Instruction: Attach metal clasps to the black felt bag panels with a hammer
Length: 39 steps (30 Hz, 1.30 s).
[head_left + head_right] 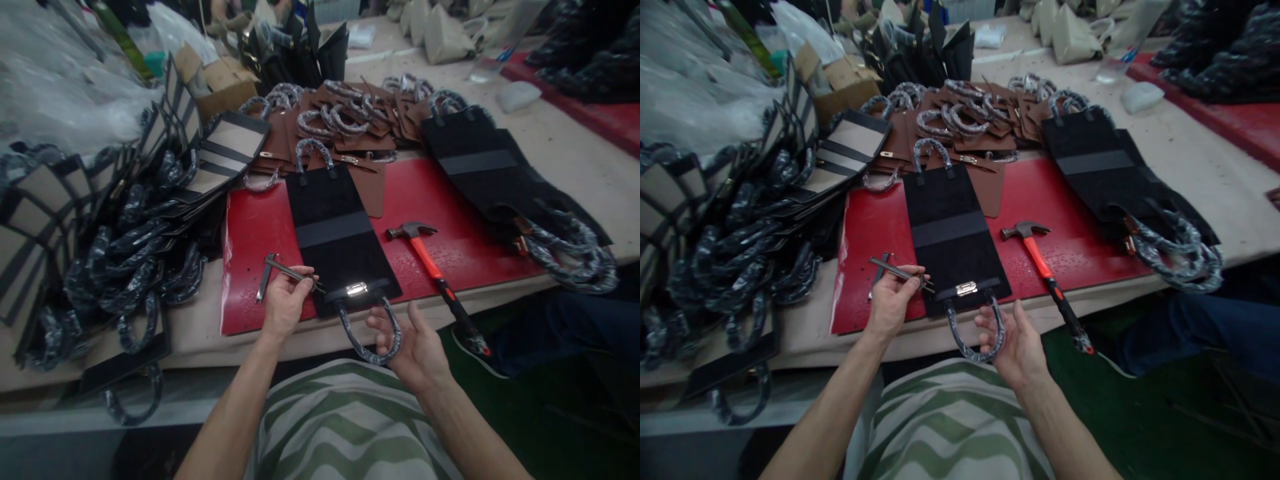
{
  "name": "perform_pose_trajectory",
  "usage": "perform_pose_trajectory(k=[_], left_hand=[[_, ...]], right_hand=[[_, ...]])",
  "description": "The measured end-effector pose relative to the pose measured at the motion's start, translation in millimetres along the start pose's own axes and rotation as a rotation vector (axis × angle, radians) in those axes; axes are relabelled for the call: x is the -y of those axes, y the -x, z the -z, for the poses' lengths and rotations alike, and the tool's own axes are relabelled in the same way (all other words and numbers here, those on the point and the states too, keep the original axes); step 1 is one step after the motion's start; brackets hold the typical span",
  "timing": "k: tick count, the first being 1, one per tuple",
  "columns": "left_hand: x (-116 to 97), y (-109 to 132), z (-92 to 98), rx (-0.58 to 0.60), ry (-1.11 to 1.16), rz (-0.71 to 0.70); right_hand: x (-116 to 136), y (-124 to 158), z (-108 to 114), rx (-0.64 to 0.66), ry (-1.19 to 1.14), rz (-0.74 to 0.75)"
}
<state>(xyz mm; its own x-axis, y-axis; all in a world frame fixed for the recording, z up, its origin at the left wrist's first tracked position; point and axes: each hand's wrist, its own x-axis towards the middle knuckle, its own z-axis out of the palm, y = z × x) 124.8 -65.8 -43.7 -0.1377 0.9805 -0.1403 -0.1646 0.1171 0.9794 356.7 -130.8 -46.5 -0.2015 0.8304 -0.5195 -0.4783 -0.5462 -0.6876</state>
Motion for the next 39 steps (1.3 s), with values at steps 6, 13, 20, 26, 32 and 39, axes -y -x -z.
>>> perform_pose_trajectory(k=[6, 13, 20, 26, 32, 39], left_hand=[[-1, -3, 3.6, 0.037, -0.083, -0.012], [0, -4, 5.2, 0.066, -0.091, -0.036], [0, -2, 5.9, 0.063, -0.02, -0.042], [-25, 8, 3.4, 0.124, -0.012, -0.088], [-38, 15, -0.6, 0.18, -0.11, -0.128], [-30, 13, -4.5, 0.121, 0.086, -0.023]], right_hand=[[1, -12, 0, 0.155, -0.239, -0.337], [-12, -21, -31, 0.17, 0.142, -0.128], [-21, -21, -63, -0.049, 0.045, -0.119], [-4, -14, -60, 0.05, 0.046, -0.05], [-2, -17, -60, 0.057, 0.036, 0.043], [4, -22, -48, 0.136, 0.109, 0.038]])
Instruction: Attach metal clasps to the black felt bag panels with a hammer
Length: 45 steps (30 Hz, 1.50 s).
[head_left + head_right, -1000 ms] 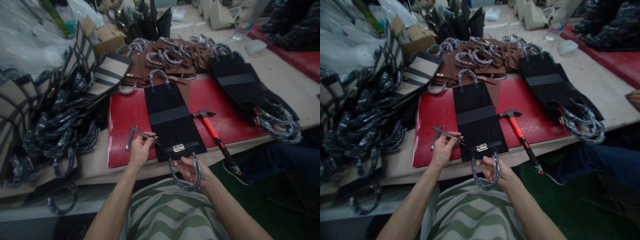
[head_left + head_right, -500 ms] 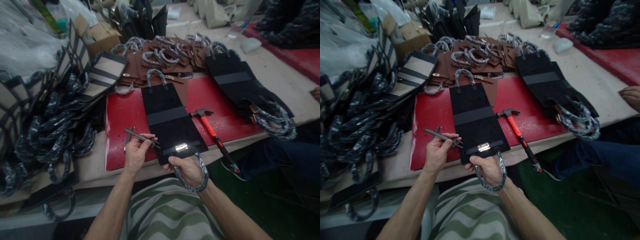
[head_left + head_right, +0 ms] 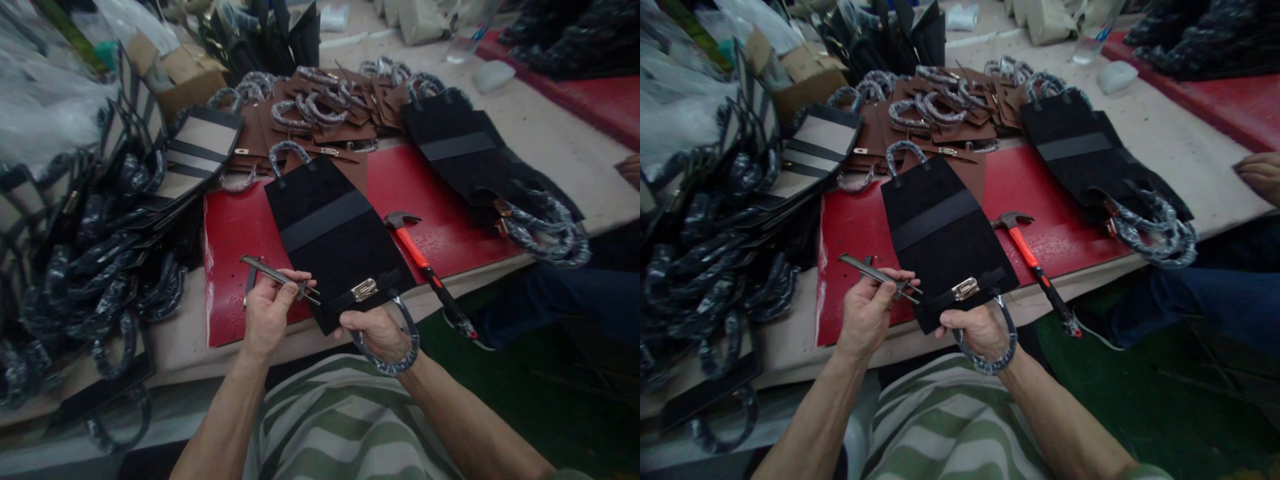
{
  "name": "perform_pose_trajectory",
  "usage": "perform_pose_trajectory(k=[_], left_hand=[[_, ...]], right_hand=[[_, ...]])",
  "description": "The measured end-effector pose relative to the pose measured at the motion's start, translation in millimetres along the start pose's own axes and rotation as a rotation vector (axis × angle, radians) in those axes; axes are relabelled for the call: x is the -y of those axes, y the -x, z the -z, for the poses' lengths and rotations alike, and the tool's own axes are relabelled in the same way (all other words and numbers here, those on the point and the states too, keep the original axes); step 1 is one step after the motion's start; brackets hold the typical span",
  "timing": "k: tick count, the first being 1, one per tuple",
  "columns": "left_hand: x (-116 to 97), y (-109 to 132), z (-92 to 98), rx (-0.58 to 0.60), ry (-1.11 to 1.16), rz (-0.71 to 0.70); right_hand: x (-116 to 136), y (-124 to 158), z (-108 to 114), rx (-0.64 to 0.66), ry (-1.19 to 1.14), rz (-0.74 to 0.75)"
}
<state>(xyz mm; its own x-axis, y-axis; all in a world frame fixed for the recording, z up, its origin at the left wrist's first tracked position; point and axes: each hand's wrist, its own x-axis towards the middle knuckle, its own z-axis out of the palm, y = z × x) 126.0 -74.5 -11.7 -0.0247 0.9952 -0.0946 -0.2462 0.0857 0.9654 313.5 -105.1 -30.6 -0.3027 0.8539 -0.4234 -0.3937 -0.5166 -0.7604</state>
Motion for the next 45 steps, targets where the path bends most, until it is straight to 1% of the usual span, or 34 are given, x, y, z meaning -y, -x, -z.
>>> perform_pose_trajectory(k=[4, 6, 8, 10, 14, 18, 22, 25, 29, 31, 34, 36, 39, 42, 45], left_hand=[[-1, 0, -1.5, -0.018, 0.028, 0.07], [0, 1, -1.3, -0.02, 0.012, 0.072], [1, 2, -1.3, -0.021, -0.013, 0.04], [1, 3, -2.0, -0.016, -0.046, -0.028], [-6, 5, -3.8, 0.023, -0.155, -0.161], [-15, 8, -5.2, 0.071, -0.295, -0.209], [-18, 10, -7.6, 0.087, -0.363, -0.208], [-13, 7, -7.3, 0.091, -0.326, -0.157], [-1, -1, -1.8, 0.079, -0.131, -0.016], [3, -4, 0.1, 0.068, -0.021, 0.049], [2, -6, -1.0, 0.022, 0.093, 0.102], [-2, -5, -2.9, 0.006, 0.13, 0.112], [-3, -5, -3.9, 0.01, 0.144, 0.11], [2, -4, -1.4, 0.022, 0.133, 0.082], [10, -4, 2.5, 0.029, 0.116, 0.006]], right_hand=[[-5, -4, 4, 0.023, -0.023, 0.013], [-7, -6, 4, 0.024, -0.07, 0.018], [-6, -7, 2, 0.016, -0.126, 0.023], [-4, -7, -1, 0.008, -0.156, 0.021], [5, -6, -4, 0.019, -0.12, 0.032], [10, -5, -6, 0.027, -0.072, 0.029], [12, -5, -8, 0.028, -0.04, 0.009], [11, -5, -9, 0.012, -0.028, 0.003], [4, -7, -6, -0.006, -0.068, 0.043], [-2, -10, -2, 0.001, -0.073, 0.056], [-7, -13, 2, 0.051, -0.068, 0.067], [-7, -15, 2, 0.074, -0.078, 0.07], [-4, -15, -2, 0.051, -0.119, 0.054], [-1, -16, -7, 0.012, -0.155, 0.033], [2, -16, -8, 0.001, -0.136, 0.014]])
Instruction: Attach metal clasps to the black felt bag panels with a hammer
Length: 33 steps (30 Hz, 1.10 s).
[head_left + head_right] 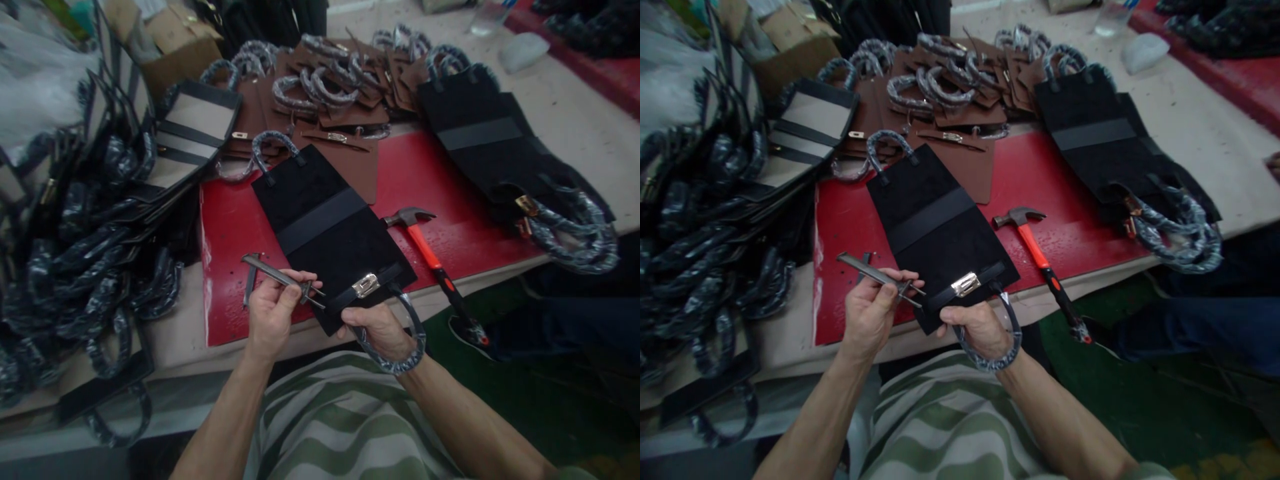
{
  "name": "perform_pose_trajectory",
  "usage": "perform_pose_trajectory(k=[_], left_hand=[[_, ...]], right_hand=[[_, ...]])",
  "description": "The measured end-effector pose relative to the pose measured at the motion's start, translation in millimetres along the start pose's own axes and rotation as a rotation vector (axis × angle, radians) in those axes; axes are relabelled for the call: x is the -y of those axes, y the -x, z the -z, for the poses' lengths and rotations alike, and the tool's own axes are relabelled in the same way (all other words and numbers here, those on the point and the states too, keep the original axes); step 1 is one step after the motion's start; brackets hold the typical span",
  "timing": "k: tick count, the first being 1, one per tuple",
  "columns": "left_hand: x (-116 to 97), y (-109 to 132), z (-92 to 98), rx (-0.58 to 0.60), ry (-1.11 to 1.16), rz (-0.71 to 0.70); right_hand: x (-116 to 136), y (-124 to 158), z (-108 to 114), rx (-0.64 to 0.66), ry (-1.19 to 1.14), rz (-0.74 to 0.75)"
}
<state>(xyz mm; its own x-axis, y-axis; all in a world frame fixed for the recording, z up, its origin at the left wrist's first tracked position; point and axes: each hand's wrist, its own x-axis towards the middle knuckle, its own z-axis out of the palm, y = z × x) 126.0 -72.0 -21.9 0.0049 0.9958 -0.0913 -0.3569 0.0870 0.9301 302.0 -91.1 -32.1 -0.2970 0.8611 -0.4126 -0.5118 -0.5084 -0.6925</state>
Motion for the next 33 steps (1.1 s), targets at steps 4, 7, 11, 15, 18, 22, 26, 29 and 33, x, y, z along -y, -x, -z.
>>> perform_pose_trajectory(k=[4, 7, 11, 15, 18, 22, 26, 29, 33], left_hand=[[4, 1, 4.3, 0.022, -0.004, -0.077], [4, 1, 6.0, 0.04, -0.007, -0.088], [4, 1, 8.1, 0.049, -0.033, -0.104], [4, 2, 9.1, 0.06, -0.062, -0.121], [5, 3, 8.2, 0.063, -0.085, -0.133], [7, 3, 7.4, 0.03, -0.103, -0.142], [7, 4, 8.8, 0.019, -0.108, -0.118], [3, 6, 8.6, 0.021, -0.169, -0.112], [-5, 9, 5.0, 0.042, -0.344, -0.16]], right_hand=[[4, -1, 0, 0.033, 0.052, -0.011], [6, -1, -1, 0.028, 0.071, -0.017], [6, -1, -5, 0.033, 0.066, -0.015], [5, -3, -9, 0.021, 0.04, 0.005], [7, -3, -13, 0.048, 0.054, 0.044], [11, -2, -15, 0.064, 0.096, 0.056], [7, -1, -13, 0.044, 0.093, 0.04], [3, -1, -12, 0.027, 0.094, 0.039], [4, -1, -15, 0.015, 0.099, 0.044]])
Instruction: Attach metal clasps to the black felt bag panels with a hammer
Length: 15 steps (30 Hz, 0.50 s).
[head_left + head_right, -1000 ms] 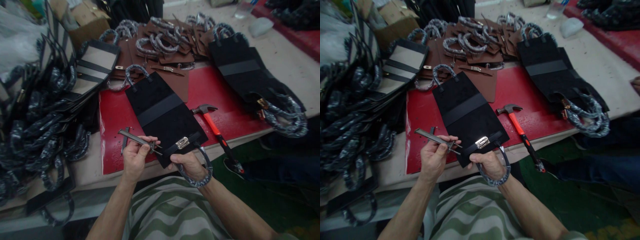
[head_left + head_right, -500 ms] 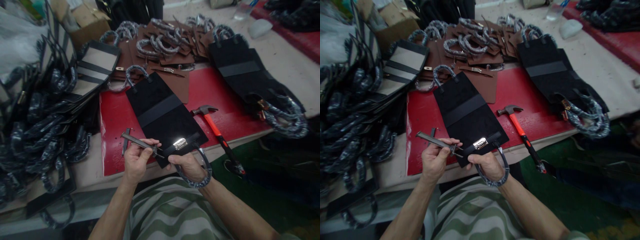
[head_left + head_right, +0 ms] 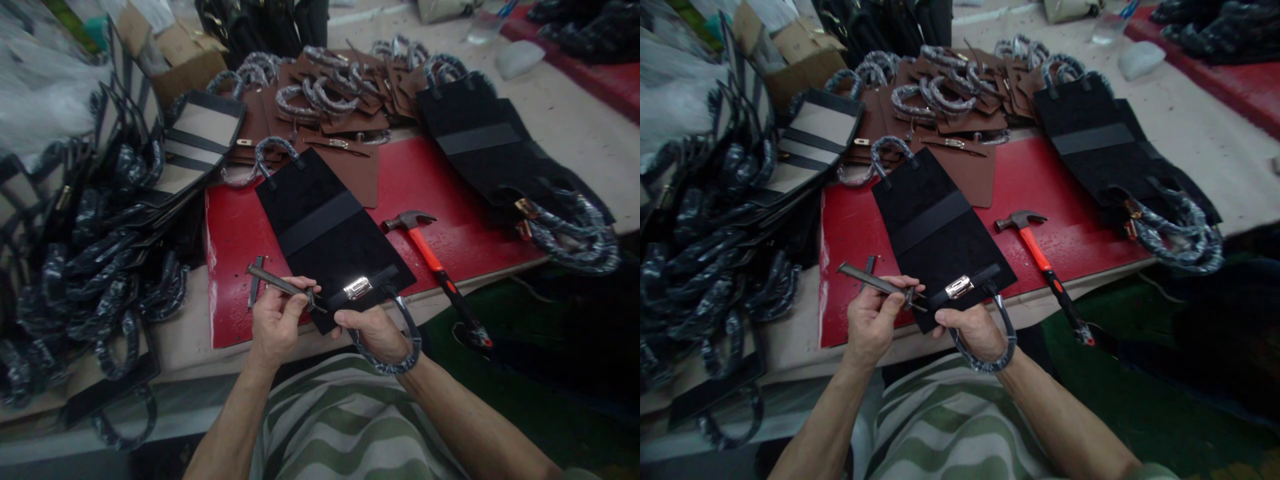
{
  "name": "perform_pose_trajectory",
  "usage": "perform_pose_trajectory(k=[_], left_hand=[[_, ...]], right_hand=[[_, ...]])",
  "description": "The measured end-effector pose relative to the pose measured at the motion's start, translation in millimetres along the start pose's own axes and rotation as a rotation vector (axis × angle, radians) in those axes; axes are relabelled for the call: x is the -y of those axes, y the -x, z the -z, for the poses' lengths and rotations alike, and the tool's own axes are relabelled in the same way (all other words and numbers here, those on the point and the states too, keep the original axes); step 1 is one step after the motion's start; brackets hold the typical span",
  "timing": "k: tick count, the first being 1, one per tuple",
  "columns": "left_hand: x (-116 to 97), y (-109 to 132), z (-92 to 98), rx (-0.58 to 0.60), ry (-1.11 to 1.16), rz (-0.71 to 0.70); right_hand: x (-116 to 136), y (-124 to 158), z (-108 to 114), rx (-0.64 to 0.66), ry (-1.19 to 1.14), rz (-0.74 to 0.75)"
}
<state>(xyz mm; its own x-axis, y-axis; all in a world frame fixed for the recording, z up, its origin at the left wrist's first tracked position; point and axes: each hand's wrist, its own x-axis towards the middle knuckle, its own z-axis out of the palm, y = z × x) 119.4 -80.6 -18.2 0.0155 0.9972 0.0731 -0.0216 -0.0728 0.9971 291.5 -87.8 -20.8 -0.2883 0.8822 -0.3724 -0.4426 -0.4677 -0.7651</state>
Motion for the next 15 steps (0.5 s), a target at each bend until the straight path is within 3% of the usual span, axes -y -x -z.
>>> perform_pose_trajectory(k=[4, 7, 10, 15], left_hand=[[-5, -2, -1.3, 0.026, -0.193, -0.05], [-4, -6, -2.3, 0.015, -0.26, -0.034], [0, -9, -3.0, 0.01, -0.218, 0.021], [1, -12, -2.3, -0.006, -0.03, 0.076]], right_hand=[[4, -1, -2, -0.01, 0.007, -0.019], [3, -2, 2, -0.015, 0.047, -0.165], [0, -3, 7, -0.049, 0.066, -0.269], [1, -2, 10, -0.013, 0.013, -0.244]])
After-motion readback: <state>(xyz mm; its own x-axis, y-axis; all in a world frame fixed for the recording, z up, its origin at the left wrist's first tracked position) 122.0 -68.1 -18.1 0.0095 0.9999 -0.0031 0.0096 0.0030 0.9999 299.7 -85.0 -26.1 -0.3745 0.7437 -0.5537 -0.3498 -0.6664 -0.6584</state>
